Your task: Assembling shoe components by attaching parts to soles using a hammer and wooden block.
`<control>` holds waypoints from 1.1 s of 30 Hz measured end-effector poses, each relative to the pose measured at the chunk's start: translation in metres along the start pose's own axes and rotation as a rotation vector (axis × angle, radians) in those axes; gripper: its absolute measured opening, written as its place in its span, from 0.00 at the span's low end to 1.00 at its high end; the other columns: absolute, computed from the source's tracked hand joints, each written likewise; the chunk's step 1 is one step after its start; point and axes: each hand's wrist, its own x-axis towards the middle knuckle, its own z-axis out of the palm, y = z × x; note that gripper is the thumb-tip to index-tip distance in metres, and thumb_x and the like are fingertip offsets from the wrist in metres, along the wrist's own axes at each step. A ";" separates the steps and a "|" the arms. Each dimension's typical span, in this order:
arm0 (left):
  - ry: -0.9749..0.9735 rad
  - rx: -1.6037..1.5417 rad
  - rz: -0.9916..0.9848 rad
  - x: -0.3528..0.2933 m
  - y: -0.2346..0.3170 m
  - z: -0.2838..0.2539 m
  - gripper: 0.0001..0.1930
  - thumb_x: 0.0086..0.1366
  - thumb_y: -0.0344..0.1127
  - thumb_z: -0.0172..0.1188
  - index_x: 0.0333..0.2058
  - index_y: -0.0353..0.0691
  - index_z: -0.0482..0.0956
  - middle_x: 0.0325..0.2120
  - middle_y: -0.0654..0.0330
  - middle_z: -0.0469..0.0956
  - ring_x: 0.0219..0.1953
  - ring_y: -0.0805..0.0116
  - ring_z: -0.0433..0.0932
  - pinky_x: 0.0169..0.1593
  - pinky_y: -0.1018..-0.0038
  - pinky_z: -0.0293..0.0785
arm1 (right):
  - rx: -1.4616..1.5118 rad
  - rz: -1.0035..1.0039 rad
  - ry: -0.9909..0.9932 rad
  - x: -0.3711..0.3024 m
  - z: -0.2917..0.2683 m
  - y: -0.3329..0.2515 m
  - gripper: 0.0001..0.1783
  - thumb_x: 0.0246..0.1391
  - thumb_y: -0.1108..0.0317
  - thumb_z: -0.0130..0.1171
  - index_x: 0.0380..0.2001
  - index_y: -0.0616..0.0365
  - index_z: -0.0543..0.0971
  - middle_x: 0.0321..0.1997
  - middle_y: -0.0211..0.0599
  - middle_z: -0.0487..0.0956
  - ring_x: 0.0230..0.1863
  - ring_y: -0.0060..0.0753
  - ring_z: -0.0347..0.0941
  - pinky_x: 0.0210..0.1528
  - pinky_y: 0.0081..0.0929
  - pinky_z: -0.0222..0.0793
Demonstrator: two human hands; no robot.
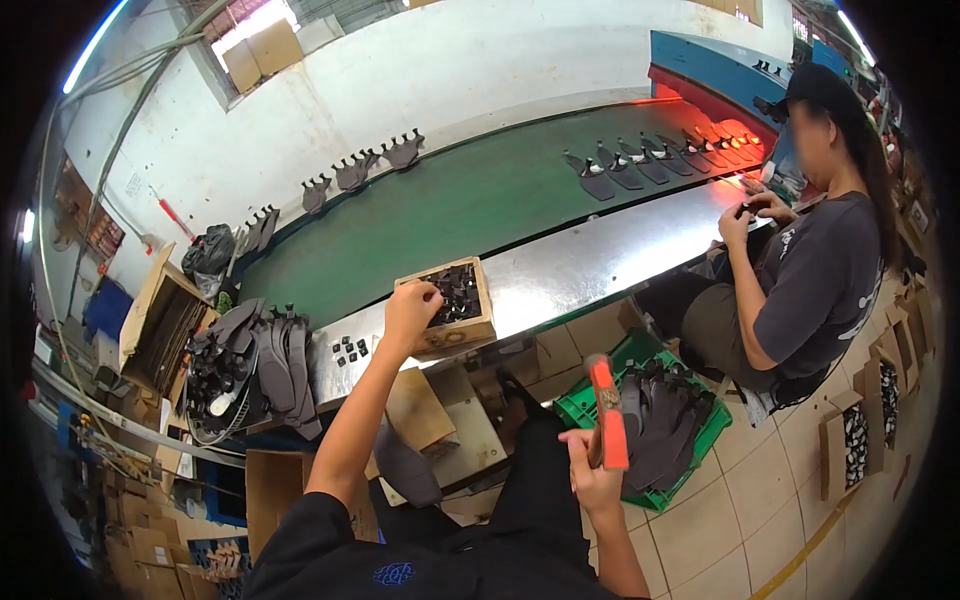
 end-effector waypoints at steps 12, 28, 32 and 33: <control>0.127 -1.515 -0.498 -0.137 0.111 -0.154 0.05 0.66 0.28 0.62 0.32 0.32 0.80 0.30 0.60 0.78 0.28 0.78 0.72 0.31 0.82 0.66 | 0.145 -0.080 -0.553 0.054 0.106 -0.077 0.28 0.62 0.63 0.64 0.60 0.67 0.72 0.47 0.45 0.82 0.15 0.12 0.64 0.16 0.13 0.59; 0.441 -0.227 -0.358 -0.202 -0.045 -0.109 0.15 0.59 0.40 0.71 0.34 0.32 0.81 0.28 0.54 0.81 0.32 0.55 0.80 0.40 0.66 0.76 | -0.139 -0.228 -0.727 0.067 0.243 -0.022 0.12 0.55 0.72 0.66 0.43 0.63 0.83 0.34 0.33 0.83 0.23 0.10 0.68 0.22 0.16 0.61; 0.204 -0.496 -0.488 -0.204 -0.050 -0.110 0.15 0.58 0.38 0.71 0.38 0.32 0.83 0.33 0.51 0.83 0.35 0.52 0.82 0.41 0.64 0.77 | -0.256 -0.044 -0.835 0.086 0.268 -0.005 0.14 0.55 0.66 0.67 0.42 0.61 0.83 0.22 0.22 0.76 0.16 0.09 0.62 0.16 0.15 0.54; 0.185 -0.569 -0.504 -0.207 -0.048 -0.111 0.14 0.57 0.35 0.72 0.38 0.33 0.83 0.34 0.52 0.83 0.36 0.53 0.81 0.42 0.63 0.76 | -0.313 0.007 -0.850 0.092 0.269 -0.003 0.14 0.55 0.67 0.67 0.42 0.63 0.83 0.28 0.29 0.80 0.26 0.15 0.69 0.29 0.20 0.63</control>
